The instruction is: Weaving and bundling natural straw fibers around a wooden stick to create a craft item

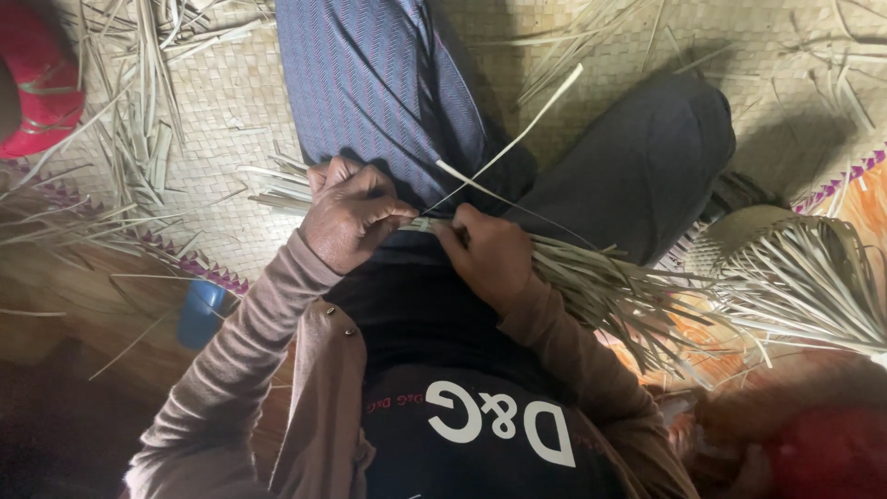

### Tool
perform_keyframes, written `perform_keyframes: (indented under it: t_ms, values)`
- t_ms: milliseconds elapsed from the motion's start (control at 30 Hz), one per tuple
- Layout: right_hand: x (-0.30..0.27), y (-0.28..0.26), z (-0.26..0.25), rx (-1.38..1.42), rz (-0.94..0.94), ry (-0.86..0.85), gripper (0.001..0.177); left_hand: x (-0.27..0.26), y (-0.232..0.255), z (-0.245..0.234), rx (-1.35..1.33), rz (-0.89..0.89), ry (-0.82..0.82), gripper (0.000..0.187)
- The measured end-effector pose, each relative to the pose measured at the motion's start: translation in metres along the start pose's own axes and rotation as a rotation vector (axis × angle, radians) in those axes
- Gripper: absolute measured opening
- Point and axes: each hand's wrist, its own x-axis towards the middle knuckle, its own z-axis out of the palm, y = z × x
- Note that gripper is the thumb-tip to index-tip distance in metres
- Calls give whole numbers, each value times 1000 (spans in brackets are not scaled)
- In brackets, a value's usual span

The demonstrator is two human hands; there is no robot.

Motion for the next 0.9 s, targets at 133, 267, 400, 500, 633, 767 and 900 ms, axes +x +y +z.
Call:
perform_keyframes:
  t_ms: [133,267,400,500,633,767,900]
  values:
    - [14,-3,-5,-6,48,-69,36,-3,-6,6,50,19,9,14]
    - [27,-7,-11,124,202,-237,37,-3,-7,4,6,16,-5,14]
    - [30,-2,-5,247,217,-238,30,-3,-9,2,-16,31,-13,13]
    - [25,-13,-20,270,166,-252,38,-5,-9,2,-12,35,-10,12]
    - [14,1,-20,278,86,-292,23,-7,-11,5,-47,43,22,11]
    - [11,18,-2,270,126,-210,21,-7,-10,3,-33,58,33,2]
    - [22,-4,-10,196,163,-270,24,-8,-13,3,-46,67,42,4]
